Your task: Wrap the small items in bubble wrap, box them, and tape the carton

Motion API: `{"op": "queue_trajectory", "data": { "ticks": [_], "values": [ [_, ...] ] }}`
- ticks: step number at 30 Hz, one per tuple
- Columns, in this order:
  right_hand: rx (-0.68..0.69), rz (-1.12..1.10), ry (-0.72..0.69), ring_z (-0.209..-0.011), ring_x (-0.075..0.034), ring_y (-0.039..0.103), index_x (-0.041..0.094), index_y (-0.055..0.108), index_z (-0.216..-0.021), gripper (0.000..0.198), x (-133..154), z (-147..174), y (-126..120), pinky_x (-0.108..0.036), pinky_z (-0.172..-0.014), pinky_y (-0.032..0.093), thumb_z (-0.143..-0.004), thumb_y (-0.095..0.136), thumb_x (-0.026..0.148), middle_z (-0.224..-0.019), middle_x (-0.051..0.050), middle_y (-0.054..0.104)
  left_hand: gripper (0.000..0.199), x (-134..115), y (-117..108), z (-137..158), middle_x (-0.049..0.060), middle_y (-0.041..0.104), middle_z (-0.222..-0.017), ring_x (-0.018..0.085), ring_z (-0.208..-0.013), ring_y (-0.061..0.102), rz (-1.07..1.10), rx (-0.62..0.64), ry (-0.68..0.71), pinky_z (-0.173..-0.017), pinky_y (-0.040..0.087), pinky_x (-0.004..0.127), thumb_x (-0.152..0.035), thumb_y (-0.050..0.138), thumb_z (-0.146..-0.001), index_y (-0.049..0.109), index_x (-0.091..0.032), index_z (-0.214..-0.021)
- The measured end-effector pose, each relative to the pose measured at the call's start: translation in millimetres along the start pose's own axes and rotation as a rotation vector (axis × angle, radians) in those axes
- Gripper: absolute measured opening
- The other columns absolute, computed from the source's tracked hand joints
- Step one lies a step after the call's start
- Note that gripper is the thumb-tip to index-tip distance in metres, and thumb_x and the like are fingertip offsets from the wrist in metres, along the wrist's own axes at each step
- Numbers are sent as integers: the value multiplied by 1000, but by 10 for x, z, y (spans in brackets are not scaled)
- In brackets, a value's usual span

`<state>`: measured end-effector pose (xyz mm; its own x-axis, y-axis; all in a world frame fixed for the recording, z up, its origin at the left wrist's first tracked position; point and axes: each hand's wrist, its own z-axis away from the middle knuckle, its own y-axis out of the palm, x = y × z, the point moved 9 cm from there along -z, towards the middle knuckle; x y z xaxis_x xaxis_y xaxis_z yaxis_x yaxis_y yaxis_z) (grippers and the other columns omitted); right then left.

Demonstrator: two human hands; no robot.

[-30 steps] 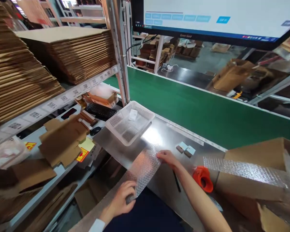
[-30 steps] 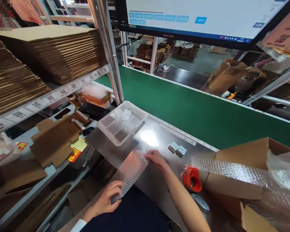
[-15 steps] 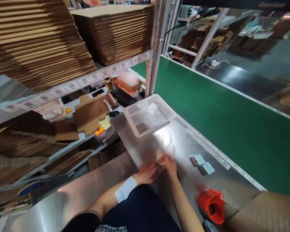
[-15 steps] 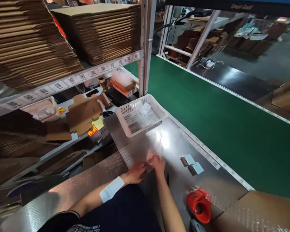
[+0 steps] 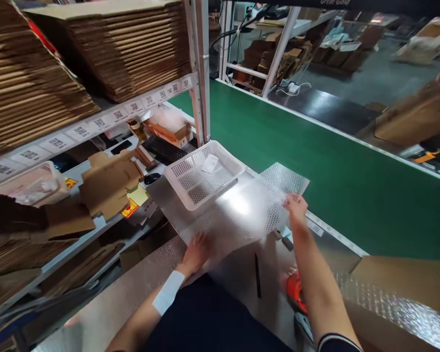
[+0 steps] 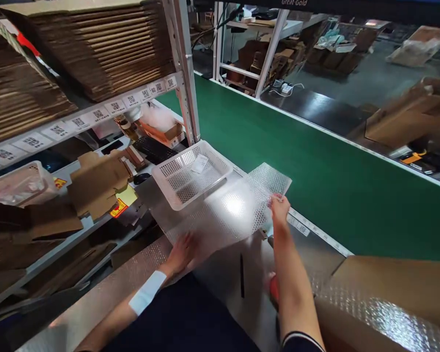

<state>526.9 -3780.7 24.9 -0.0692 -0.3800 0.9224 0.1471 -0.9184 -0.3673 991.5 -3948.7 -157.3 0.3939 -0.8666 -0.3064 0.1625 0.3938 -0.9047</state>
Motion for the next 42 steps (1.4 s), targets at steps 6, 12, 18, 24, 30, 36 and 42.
{"op": "queue_trajectory", "data": {
  "ticks": [6,12,18,24,30,36,42],
  "values": [
    [397,319,-357,-161,-31,67,22,83,-118,36,-222,686,458,-53,-146,42,-92,63,6,-155,-16,81,78,-130,-40,-410,24,45,-192,48,-180,41,15,-62,-29,-145,36,78,-37,78,-109,57,-19,-182],
    [1022,673,-569,-171,-33,58,21,88,-140,74,-1252,1884,1200,-59,-152,31,-75,63,-6,-171,-15,71,82,-47,21,-258,23,51,-189,48,-181,41,8,-29,75,-147,33,76,-55,80,-110,58,-20,-181],
    [1052,893,-646,-178,-37,47,21,70,-170,75,-1735,2194,1388,-70,-148,37,-100,55,4,-187,-20,49,53,115,-74,-303,15,63,-182,38,-174,54,152,-96,8,-146,44,66,-27,75,-110,75,-24,-163],
    [952,882,-677,-174,-32,54,25,68,-173,75,-1801,2106,1453,-66,-145,45,-104,48,5,-184,-15,56,54,563,-212,-154,22,70,-171,38,-158,70,180,-182,-226,-131,62,59,-17,71,-108,71,-13,-162],
    [859,757,-634,-170,-29,59,31,69,-173,95,-1851,2017,1378,-60,-144,50,-85,50,-1,-181,-8,63,64,710,-327,-78,21,69,-172,43,-157,67,119,-233,-400,-126,62,57,-35,87,-104,71,-16,-163],
    [878,793,-728,-172,-33,57,23,67,-174,85,-1842,2208,1497,-60,-145,49,-94,50,1,-183,-14,58,67,753,-282,-82,20,73,-167,43,-151,71,151,-308,-385,-125,63,59,-36,90,-99,71,-18,-161],
    [880,1000,-826,-175,-40,52,31,69,-173,67,-1874,2367,1617,-71,-140,50,-112,50,11,-188,-17,51,88,834,-223,-63,30,69,-169,47,-154,70,213,-379,-375,-131,59,65,-31,95,-93,58,-7,-170]
  ]
}}
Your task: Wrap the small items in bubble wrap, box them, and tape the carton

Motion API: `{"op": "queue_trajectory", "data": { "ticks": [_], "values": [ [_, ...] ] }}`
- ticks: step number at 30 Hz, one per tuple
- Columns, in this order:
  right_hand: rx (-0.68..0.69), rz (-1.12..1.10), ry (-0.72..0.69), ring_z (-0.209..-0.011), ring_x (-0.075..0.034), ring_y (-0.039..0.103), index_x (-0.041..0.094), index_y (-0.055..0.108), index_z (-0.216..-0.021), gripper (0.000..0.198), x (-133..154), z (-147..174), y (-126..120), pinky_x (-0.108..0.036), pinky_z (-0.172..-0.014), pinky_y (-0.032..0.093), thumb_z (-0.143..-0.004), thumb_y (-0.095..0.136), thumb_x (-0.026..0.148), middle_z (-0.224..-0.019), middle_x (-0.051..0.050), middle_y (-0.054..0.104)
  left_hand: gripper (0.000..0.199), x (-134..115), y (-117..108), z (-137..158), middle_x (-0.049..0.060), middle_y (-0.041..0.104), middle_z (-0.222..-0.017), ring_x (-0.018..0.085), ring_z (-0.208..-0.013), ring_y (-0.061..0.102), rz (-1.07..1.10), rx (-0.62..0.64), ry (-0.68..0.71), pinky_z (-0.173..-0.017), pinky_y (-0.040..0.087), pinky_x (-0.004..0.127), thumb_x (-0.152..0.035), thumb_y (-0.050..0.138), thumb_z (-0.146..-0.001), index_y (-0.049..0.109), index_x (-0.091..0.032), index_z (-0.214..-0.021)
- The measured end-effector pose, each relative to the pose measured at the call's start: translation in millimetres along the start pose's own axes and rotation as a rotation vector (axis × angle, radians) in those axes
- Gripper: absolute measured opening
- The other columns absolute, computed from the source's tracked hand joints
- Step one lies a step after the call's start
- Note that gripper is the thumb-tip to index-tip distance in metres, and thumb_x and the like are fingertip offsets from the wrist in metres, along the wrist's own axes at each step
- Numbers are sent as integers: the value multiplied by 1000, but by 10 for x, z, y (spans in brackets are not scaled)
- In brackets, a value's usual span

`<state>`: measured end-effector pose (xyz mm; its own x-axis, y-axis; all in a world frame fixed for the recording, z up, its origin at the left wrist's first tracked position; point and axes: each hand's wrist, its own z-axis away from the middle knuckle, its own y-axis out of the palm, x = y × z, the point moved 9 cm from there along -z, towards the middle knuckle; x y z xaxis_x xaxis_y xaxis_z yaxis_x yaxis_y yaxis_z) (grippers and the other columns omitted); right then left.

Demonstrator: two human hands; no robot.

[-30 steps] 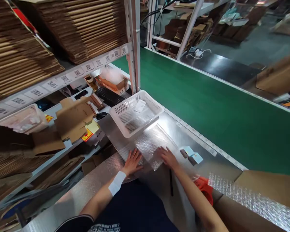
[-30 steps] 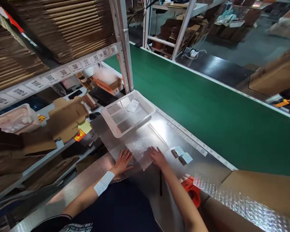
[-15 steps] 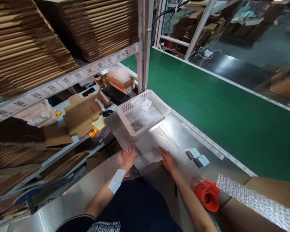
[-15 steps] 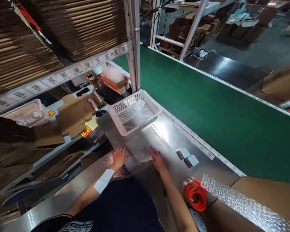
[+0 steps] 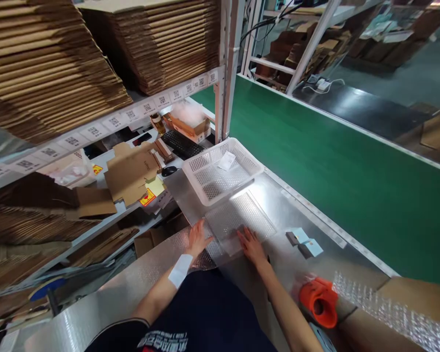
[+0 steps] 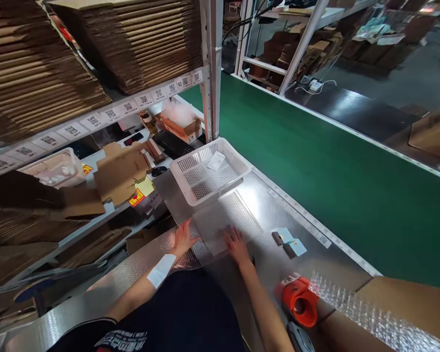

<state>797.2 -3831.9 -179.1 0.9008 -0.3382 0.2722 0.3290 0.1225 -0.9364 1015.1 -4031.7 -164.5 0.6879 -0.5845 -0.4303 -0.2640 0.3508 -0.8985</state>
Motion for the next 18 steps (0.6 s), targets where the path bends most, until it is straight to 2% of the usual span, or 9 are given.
{"op": "queue_trajectory", "data": {
  "ticks": [3,7,11,18],
  "values": [
    [3,29,-45,-174,-40,53,30,68,-174,69,14,46,31,-70,-141,50,-111,50,10,-188,-18,51,93,20,14,-18,30,68,-169,46,-155,71,5,-4,-1,-132,60,63,-31,96,-90,57,-8,-171],
    [19,49,-49,-175,-39,53,28,70,-172,74,-2,96,67,-67,-141,50,-103,55,5,-190,-18,48,93,10,0,-35,25,69,-171,44,-155,71,5,3,7,-134,59,63,-34,95,-91,58,-16,-174],
    [21,77,-63,-175,-39,53,27,70,-172,82,-1,125,98,-66,-142,49,-96,58,0,-189,-18,49,91,-3,-13,-38,25,63,-178,44,-161,66,-7,74,-24,-139,53,63,-34,94,-94,59,-17,-177],
    [-57,115,-172,-170,-40,59,28,71,-171,80,-49,200,143,-65,-138,54,-95,67,4,-184,-20,56,92,-59,-75,-44,23,60,-181,43,-162,65,-39,119,-48,-137,55,61,-33,96,-94,60,-22,-178]
  ]
}}
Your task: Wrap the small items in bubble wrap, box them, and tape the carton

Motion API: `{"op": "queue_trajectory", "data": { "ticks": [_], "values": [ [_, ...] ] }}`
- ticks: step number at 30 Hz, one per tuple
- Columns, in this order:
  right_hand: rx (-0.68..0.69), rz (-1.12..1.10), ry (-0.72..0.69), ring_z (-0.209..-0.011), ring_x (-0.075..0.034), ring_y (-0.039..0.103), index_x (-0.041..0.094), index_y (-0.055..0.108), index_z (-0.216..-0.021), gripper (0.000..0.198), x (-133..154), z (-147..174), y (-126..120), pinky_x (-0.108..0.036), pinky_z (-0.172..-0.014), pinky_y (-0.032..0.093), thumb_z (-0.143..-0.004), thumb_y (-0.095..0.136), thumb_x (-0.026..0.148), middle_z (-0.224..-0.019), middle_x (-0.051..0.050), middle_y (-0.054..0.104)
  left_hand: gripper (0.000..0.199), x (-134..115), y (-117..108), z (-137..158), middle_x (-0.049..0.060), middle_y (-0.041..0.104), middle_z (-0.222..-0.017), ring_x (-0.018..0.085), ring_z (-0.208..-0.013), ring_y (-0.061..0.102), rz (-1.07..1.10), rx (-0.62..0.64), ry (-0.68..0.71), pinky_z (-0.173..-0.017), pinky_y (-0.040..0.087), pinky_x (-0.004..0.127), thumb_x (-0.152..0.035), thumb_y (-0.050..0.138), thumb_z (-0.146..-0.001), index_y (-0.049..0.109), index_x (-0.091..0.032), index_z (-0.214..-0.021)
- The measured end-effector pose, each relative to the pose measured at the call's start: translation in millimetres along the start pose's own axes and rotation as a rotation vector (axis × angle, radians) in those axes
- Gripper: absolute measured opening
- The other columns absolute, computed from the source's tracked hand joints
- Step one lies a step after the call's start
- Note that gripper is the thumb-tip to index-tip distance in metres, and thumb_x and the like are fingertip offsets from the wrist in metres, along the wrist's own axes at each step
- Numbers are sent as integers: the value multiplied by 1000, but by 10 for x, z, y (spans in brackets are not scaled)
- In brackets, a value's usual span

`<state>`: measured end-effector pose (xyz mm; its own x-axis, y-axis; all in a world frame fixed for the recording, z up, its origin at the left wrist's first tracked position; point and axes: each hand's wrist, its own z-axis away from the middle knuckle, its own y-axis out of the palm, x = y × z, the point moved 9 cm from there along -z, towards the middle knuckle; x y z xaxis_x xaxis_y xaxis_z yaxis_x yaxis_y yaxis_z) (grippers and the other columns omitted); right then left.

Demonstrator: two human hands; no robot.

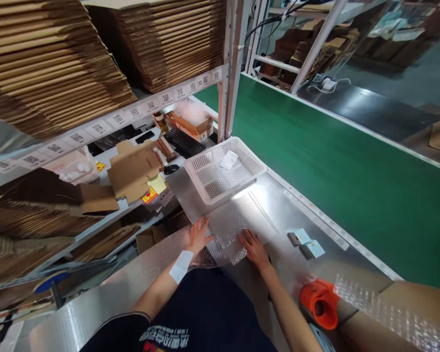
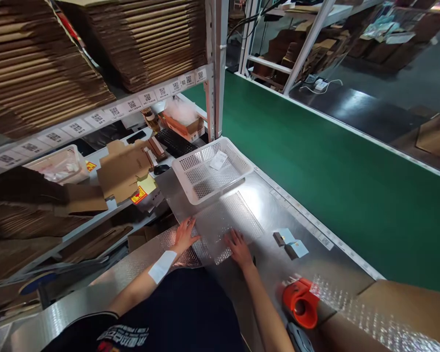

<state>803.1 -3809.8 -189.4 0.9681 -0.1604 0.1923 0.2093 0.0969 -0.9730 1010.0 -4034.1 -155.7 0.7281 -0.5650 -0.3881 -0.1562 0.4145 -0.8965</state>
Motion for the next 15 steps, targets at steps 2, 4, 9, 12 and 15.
{"op": "queue_trajectory", "data": {
  "ticks": [2,4,9,12,15],
  "values": [
    [21,-18,15,-172,-41,56,29,70,-172,84,2,0,3,-65,-140,51,-93,69,3,-186,-20,53,89,-12,-13,2,22,61,-180,43,-160,67,-5,-8,9,-136,55,62,-33,96,-94,62,-22,-176],
    [65,-42,60,-175,-41,52,31,68,-174,88,23,-22,-12,-66,-143,48,-91,69,1,-189,-18,49,87,-20,-19,6,22,62,-179,44,-157,68,-6,-17,19,-134,56,62,-34,96,-94,65,-21,-174],
    [126,-61,157,-177,-39,50,33,63,-178,84,124,-100,-131,-67,-143,47,-99,62,2,-191,-17,45,77,-29,-17,20,23,62,-179,44,-155,67,-15,-28,37,-127,60,59,-35,90,-98,68,-21,-170],
    [99,-77,160,-175,-37,52,33,66,-175,74,127,-108,-165,-66,-142,49,-106,57,6,-189,-16,50,76,-19,9,27,23,60,-181,44,-158,65,-25,-15,49,-127,61,59,-36,88,-100,67,-22,-172],
    [66,-109,140,-173,-36,55,33,67,-174,71,83,-85,-134,-64,-142,51,-109,56,9,-187,-14,54,74,-8,22,37,22,57,-184,44,-162,62,-35,-4,83,-131,58,61,-38,85,-103,67,-23,-173]
  ]
}}
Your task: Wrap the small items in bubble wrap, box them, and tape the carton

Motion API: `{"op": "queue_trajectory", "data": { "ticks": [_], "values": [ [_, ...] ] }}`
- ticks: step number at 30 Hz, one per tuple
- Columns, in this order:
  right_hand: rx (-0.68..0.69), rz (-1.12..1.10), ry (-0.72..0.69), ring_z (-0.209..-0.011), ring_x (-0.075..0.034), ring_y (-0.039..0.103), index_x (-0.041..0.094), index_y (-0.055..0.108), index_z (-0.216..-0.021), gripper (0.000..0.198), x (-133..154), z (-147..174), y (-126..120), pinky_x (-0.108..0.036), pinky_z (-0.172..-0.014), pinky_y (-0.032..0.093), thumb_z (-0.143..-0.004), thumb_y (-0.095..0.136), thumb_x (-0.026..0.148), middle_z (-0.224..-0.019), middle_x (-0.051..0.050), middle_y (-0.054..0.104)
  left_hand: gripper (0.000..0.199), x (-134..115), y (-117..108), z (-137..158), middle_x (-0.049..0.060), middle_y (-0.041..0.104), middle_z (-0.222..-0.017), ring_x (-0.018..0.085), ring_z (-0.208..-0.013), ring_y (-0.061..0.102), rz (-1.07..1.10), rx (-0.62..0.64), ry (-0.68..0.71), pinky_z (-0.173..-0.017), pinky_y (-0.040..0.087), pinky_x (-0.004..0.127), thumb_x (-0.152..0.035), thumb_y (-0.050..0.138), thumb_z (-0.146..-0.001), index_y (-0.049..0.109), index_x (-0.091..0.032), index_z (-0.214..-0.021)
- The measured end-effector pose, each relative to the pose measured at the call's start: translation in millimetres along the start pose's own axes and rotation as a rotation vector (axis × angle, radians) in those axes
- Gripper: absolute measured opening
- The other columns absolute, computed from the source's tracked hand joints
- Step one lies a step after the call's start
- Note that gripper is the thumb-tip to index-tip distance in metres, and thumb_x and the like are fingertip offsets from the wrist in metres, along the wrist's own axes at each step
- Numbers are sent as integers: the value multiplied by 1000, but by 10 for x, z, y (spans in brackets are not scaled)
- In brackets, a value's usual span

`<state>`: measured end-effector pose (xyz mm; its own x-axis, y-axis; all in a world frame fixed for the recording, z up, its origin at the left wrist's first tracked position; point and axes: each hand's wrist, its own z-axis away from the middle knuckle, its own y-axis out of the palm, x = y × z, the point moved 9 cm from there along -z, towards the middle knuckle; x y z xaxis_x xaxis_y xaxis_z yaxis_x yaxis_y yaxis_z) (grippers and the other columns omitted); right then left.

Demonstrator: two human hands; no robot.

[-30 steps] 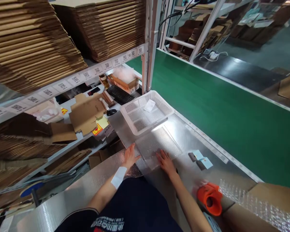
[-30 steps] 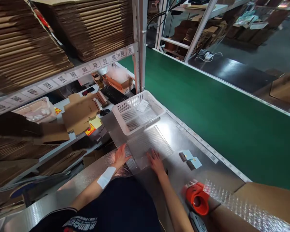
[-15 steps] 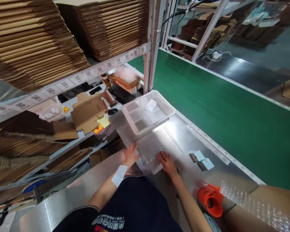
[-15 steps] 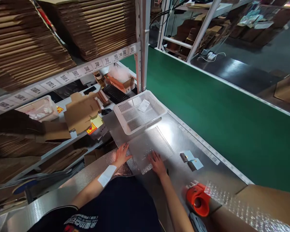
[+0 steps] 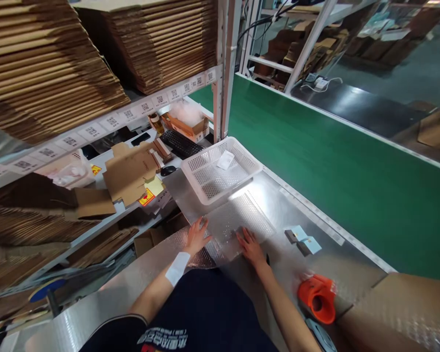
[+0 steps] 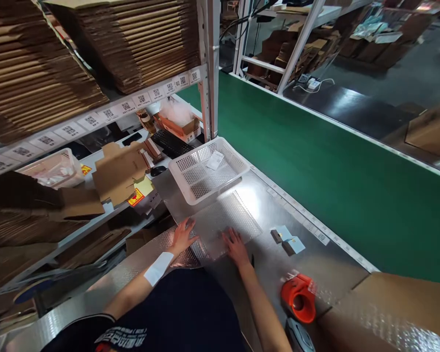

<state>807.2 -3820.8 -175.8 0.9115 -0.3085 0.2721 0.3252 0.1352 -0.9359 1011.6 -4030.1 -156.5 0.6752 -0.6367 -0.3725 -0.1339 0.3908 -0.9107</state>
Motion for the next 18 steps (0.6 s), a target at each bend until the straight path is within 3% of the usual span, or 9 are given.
{"op": "queue_trajectory", "data": {
  "ticks": [3,7,9,13,15,18],
  "values": [
    [0,-24,-15,-174,-35,55,33,68,-173,72,-37,18,43,-65,-142,50,-107,55,7,-186,-14,55,66,4,-17,11,21,57,-184,45,-163,62,-6,6,44,-130,59,62,-37,78,-107,69,-23,-172],
    [84,-18,2,-181,-40,42,30,64,-177,73,-6,70,95,-70,-146,40,-106,59,11,-194,-19,39,57,-39,-42,33,17,57,-186,41,-156,68,-32,40,127,-131,59,61,-26,67,-112,73,-25,-168],
    [106,-13,13,-183,-46,36,29,58,-182,80,34,121,99,-76,-146,34,-103,71,24,-197,-21,30,57,-65,-31,51,15,57,-186,41,-156,68,-55,74,171,-132,59,61,-24,65,-112,74,-26,-168],
    [94,-32,33,-183,-59,26,27,43,-189,113,141,239,135,-89,-142,27,-92,88,64,-198,-26,23,61,-55,-7,49,15,61,-183,47,-159,65,-80,100,185,-127,64,66,-30,72,-109,73,-26,-170],
    [85,-52,93,-183,-61,25,33,44,-189,109,169,277,182,-94,-137,28,-96,82,76,-198,-24,26,62,-61,1,7,15,62,-182,47,-158,67,-89,94,181,-127,64,67,-30,75,-107,74,-27,-169],
    [54,-76,207,-182,-60,29,43,51,-185,84,169,276,202,-98,-133,31,-108,70,72,-198,-20,33,61,-130,1,-135,15,63,-181,46,-158,67,-101,72,179,-128,64,67,-26,76,-105,76,-28,-166]
  ]
}}
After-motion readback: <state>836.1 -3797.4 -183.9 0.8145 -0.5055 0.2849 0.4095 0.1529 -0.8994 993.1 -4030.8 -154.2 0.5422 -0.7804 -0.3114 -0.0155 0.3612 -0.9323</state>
